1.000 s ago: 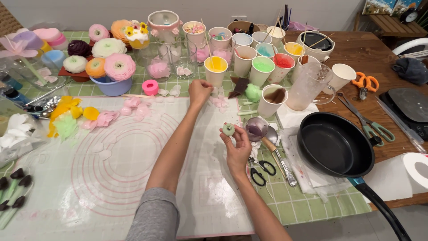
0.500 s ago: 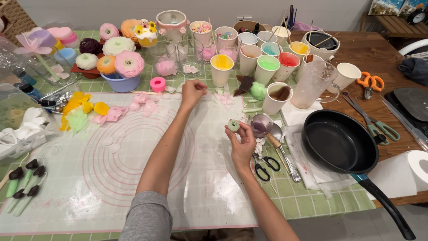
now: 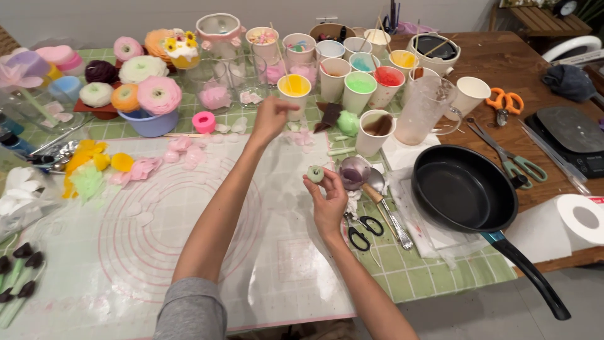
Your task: Assembling small decorative candle components by inserting wicks into wax pieces.
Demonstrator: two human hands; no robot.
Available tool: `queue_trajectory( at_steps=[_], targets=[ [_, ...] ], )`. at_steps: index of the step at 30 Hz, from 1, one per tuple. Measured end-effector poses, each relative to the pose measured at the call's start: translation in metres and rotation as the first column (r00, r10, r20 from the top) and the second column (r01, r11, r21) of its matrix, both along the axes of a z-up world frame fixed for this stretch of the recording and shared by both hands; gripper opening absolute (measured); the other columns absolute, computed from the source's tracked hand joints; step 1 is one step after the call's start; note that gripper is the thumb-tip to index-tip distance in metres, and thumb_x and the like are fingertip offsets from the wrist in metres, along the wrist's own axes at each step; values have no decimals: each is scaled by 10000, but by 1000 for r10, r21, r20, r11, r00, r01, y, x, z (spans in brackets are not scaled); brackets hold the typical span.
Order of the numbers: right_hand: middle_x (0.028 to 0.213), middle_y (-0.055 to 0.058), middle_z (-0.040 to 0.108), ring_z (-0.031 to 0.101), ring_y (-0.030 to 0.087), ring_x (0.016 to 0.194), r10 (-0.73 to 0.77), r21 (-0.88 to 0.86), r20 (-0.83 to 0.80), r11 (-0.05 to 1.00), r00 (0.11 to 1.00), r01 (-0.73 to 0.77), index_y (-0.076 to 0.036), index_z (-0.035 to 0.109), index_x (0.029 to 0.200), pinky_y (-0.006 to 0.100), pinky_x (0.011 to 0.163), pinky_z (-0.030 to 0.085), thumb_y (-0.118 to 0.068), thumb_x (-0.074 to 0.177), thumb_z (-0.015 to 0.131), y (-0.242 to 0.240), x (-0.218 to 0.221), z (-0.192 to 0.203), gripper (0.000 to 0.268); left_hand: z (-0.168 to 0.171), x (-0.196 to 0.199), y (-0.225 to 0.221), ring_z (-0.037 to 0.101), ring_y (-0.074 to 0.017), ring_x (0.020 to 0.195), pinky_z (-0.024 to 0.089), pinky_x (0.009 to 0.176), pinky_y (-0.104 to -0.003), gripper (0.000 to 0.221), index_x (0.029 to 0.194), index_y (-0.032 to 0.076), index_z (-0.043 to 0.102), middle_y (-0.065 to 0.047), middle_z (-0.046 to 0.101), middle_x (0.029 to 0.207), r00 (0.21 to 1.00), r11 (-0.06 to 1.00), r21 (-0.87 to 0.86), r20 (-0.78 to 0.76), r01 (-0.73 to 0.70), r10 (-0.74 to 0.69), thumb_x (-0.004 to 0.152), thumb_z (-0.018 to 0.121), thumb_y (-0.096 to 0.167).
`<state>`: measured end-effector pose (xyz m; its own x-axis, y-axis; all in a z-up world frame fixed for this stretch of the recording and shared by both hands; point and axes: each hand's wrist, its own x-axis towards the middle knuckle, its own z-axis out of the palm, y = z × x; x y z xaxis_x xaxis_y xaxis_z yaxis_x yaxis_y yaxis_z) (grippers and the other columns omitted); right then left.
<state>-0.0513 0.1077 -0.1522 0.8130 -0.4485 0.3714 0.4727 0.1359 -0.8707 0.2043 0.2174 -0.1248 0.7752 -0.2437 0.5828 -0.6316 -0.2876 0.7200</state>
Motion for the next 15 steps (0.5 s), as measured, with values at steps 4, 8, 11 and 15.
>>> queue_trajectory(
  at_steps=[4, 8, 11, 15],
  targets=[
    [1157, 84, 711, 688, 146, 1043, 41, 123, -26, 992, 999, -38, 40, 585, 1249, 279, 942, 570, 56, 895, 727, -2, 7, -8, 382, 76, -61, -67, 732, -132, 884, 575, 804, -292, 393, 1113, 65, 758, -42, 765, 945, 935, 932, -80, 26, 353, -353, 811, 578, -108],
    [1114, 75, 722, 665, 120, 951, 152, 122, 4, 981, 988, -151, 89, 625, 1294, 240, 823, 522, -17, 1045, 661, -15, 25, -69, 273, 128, -134, -145, 661, -99, 704, 553, 661, -271, 380, 1122, 72, 753, -36, 705, 773, 887, 886, -35, 13, 462, -462, 782, 719, -95],
    [1089, 31, 719, 623, 66, 863, 207, 160, -83, 968, 975, -192, 16, 574, 1348, 225, 734, 502, -129, 1052, 646, -11, 11, -31, 338, 132, -174, -198, 714, -171, 695, 568, 667, -313, 380, 1086, 76, 746, -77, 726, 754, 860, 858, 71, 8, 509, -511, 745, 708, -85],
    [1080, 69, 753, 599, 52, 755, 211, 150, -255, 973, 943, -177, -19, 539, 1408, 233, 617, 432, -231, 982, 662, -5, 5, -5, 491, 96, -202, -253, 729, -354, 852, 561, 755, -445, 361, 1004, 87, 752, -154, 749, 843, 866, 857, 276, 135, 435, -482, 680, 679, -55]
  ],
)
